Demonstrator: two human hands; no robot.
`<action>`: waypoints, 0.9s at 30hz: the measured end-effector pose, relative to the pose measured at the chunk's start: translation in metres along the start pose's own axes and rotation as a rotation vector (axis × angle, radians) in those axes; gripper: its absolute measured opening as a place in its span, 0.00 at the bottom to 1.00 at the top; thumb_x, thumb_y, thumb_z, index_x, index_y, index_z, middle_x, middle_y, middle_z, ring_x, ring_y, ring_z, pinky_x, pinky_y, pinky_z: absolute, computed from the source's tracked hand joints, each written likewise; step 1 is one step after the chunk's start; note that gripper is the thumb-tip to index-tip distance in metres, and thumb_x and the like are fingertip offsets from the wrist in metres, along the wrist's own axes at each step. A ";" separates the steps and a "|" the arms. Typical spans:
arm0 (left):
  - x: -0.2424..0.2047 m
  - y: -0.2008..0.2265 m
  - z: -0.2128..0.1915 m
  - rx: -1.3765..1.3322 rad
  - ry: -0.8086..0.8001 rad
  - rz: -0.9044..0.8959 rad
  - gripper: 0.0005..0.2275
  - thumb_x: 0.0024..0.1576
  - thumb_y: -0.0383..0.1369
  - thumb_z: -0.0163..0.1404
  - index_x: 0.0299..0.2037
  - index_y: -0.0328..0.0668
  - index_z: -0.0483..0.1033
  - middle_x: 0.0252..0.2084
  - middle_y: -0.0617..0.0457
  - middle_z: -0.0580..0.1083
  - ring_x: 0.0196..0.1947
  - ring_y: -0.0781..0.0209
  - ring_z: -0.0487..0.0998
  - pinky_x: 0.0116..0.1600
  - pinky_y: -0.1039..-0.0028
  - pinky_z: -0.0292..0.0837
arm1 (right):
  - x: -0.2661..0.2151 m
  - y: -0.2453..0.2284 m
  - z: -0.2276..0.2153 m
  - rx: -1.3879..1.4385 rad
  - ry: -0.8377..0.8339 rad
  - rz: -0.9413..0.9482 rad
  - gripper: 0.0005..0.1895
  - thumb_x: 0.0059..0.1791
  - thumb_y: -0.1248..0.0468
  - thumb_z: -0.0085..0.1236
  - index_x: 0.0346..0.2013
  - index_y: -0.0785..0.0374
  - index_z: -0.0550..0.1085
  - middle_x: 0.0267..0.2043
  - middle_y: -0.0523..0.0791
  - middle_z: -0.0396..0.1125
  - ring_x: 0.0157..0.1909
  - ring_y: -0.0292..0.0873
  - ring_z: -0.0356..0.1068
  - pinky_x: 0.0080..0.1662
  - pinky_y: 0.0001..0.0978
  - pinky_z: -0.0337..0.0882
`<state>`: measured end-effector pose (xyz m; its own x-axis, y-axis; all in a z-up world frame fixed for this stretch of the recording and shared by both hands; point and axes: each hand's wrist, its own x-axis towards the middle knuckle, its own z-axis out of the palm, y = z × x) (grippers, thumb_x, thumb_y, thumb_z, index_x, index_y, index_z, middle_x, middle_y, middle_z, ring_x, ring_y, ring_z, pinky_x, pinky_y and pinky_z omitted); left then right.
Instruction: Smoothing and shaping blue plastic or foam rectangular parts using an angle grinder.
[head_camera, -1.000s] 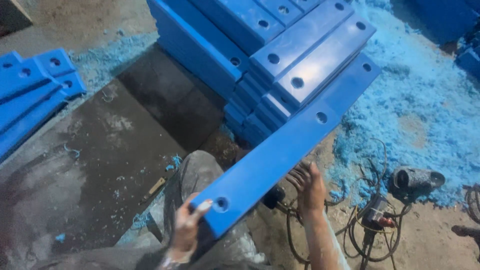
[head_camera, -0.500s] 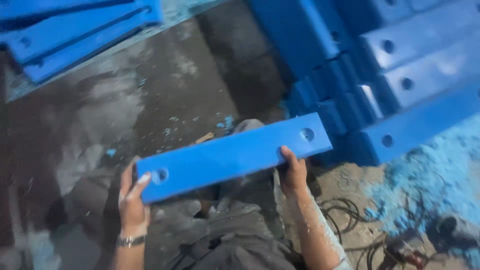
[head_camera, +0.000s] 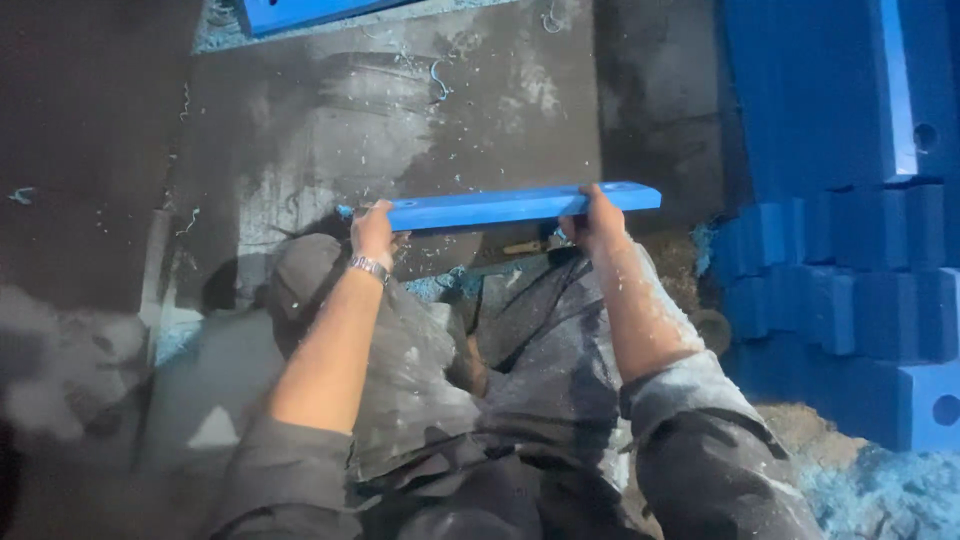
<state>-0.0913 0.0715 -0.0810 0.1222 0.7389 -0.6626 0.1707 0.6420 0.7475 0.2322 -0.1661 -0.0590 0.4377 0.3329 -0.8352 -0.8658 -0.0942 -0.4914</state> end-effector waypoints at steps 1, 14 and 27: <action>0.005 -0.003 0.001 0.000 0.003 -0.005 0.20 0.60 0.39 0.53 0.55 0.26 0.77 0.35 0.45 0.77 0.28 0.56 0.80 0.28 0.68 0.74 | 0.009 0.000 -0.001 -0.002 0.002 0.004 0.18 0.52 0.52 0.54 0.44 0.64 0.69 0.30 0.50 0.67 0.27 0.50 0.70 0.29 0.41 0.69; 0.017 0.003 0.010 0.429 0.244 0.395 0.21 0.60 0.43 0.59 0.58 0.43 0.72 0.40 0.47 0.78 0.36 0.56 0.79 0.40 0.65 0.73 | -0.258 0.093 -0.075 -0.835 0.146 -1.016 0.15 0.49 0.61 0.62 0.47 0.64 0.76 0.44 0.50 0.74 0.46 0.48 0.75 0.49 0.37 0.73; -0.102 0.068 0.044 0.886 0.369 0.204 0.33 0.59 0.51 0.57 0.73 0.64 0.55 0.72 0.40 0.49 0.73 0.39 0.50 0.70 0.42 0.53 | -0.190 0.170 -0.331 -1.386 0.883 -0.736 0.47 0.38 0.49 0.72 0.62 0.72 0.63 0.59 0.67 0.58 0.58 0.70 0.58 0.55 0.59 0.63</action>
<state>-0.0493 0.0311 0.0352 -0.0565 0.9329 -0.3556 0.8708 0.2203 0.4395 0.0819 -0.5560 -0.0662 0.9867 0.1615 -0.0165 0.1538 -0.9623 -0.2243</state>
